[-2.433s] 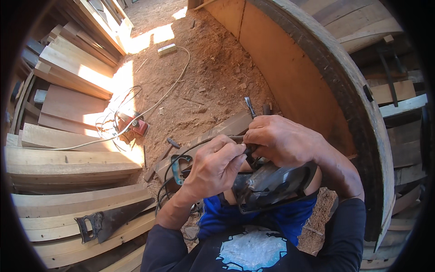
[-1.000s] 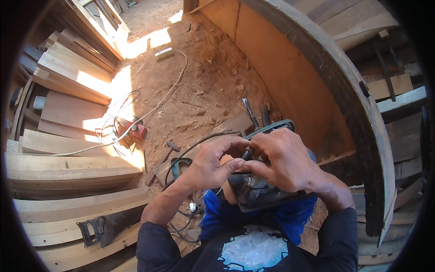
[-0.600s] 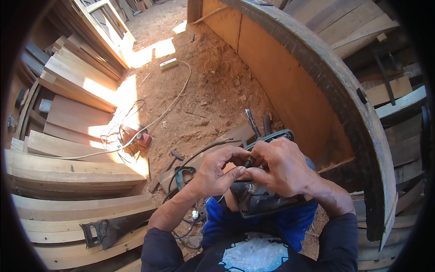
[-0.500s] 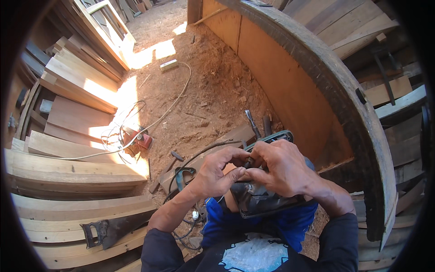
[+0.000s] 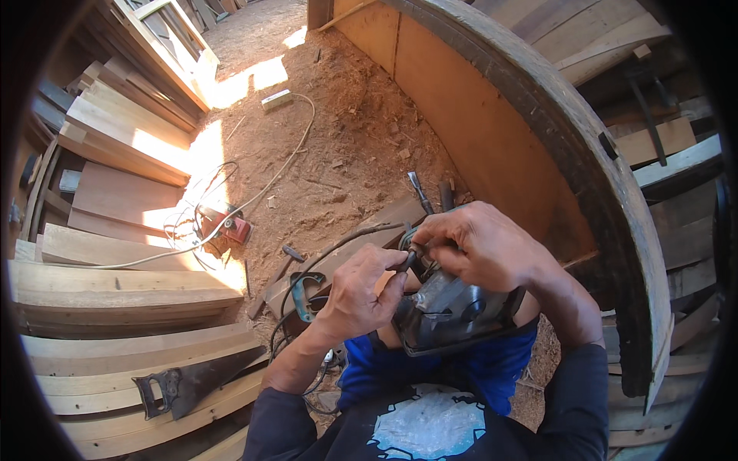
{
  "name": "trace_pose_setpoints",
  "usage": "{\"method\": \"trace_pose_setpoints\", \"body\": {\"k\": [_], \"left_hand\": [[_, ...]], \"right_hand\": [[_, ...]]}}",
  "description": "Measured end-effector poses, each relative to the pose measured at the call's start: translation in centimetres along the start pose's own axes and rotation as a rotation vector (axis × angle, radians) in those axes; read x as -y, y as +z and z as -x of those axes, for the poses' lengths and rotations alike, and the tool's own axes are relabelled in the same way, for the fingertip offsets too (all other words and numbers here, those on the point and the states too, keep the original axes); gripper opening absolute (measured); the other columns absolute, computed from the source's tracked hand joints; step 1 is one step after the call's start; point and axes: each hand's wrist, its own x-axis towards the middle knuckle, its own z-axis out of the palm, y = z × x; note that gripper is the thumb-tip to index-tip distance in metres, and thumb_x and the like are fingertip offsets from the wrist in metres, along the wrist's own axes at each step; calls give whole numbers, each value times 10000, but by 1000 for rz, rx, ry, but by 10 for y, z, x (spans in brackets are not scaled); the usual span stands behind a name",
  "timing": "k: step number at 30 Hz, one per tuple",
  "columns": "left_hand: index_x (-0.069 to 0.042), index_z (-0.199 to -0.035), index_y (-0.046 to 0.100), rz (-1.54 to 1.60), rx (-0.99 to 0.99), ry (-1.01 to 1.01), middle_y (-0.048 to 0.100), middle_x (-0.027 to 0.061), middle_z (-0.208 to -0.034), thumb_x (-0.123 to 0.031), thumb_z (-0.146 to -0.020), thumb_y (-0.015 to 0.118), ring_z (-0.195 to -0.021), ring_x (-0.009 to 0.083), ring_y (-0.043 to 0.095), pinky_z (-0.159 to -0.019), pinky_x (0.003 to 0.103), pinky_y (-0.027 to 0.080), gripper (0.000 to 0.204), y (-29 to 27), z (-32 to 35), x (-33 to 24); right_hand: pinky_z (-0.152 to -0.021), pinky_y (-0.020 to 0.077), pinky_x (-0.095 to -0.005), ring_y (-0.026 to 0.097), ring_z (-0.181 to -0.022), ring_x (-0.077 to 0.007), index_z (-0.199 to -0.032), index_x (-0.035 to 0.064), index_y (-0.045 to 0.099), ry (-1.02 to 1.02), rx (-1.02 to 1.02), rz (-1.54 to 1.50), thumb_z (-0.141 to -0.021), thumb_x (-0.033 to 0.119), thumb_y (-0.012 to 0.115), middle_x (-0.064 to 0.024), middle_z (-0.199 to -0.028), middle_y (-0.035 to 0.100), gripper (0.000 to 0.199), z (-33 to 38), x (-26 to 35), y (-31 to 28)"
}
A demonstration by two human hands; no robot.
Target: The person unscrews the base of a circular saw and manipulates the internal wires and components.
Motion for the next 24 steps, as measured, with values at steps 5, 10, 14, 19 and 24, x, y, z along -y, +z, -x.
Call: {"method": "trace_pose_setpoints", "body": {"k": [5,10,14,19,24], "left_hand": [[-5,-1156,671,-43,-86,59,709,170,-943,40,-867,724,-830,343,715,-724,405,571,297,4,-4,0],[-10,-1177,670,41,-72,57,706,162,-923,63,-881,696,-845,334,720,-748,391,582,306,0,-5,7],[-18,-1217,657,112,-64,-31,705,172,-969,61,-884,703,-880,333,724,-790,396,586,346,3,-4,8],[-24,-1251,619,-157,-91,53,675,163,-1007,9,-836,799,-926,362,677,-805,426,563,454,11,-23,-7],[-26,-1179,648,-292,-12,207,675,154,-995,-2,-797,841,-909,360,670,-770,432,559,429,9,-36,-2]], "right_hand": [[-791,514,-509,687,-904,-442,-936,-25,729,-205,107,38,-824,47,700,-237,-883,695,136,-18,-15,-7],[-812,517,-491,674,-945,-424,-967,-20,731,-267,139,7,-803,46,761,-206,-891,689,179,-28,-24,-7],[-825,523,-489,674,-982,-415,-965,-14,720,-157,217,35,-806,72,784,-197,-908,695,191,-33,-26,-7],[-816,515,-499,670,-968,-425,-951,-13,709,-144,224,61,-826,98,765,-207,-906,683,176,-33,-27,-9],[-824,516,-498,666,-936,-420,-950,6,718,-192,220,18,-838,109,744,-196,-899,665,154,-31,-35,-11]]}}
